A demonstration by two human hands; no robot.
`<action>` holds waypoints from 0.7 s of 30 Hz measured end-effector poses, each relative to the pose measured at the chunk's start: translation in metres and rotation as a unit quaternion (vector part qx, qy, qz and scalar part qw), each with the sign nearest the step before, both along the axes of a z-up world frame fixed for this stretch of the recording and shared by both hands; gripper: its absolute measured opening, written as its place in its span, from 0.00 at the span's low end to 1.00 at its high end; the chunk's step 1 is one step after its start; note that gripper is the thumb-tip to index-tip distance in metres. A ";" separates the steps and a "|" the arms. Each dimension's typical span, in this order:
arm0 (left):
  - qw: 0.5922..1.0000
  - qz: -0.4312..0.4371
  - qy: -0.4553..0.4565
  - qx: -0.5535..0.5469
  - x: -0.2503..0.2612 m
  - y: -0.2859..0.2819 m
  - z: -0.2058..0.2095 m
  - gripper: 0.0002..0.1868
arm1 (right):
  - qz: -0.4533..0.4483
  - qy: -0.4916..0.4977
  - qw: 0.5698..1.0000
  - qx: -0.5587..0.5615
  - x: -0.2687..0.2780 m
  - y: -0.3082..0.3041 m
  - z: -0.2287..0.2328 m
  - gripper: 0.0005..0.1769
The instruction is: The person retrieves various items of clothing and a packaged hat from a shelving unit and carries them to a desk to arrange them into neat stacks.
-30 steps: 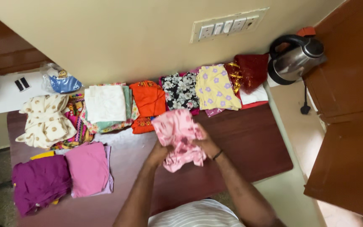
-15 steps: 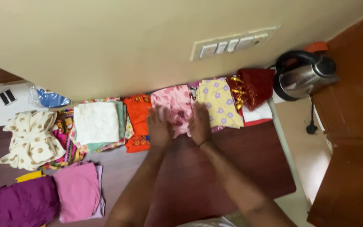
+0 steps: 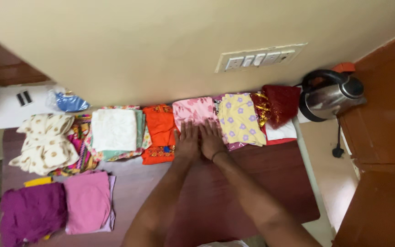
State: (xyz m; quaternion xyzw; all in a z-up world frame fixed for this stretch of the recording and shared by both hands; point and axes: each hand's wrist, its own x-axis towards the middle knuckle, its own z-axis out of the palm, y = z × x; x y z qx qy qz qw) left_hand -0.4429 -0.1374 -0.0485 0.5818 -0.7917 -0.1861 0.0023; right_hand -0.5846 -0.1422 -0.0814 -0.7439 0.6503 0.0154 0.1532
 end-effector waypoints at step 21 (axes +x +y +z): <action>0.921 0.373 0.064 -0.098 0.286 0.460 0.131 0.55 | 0.489 -0.181 0.852 -0.050 0.332 0.359 0.176 0.52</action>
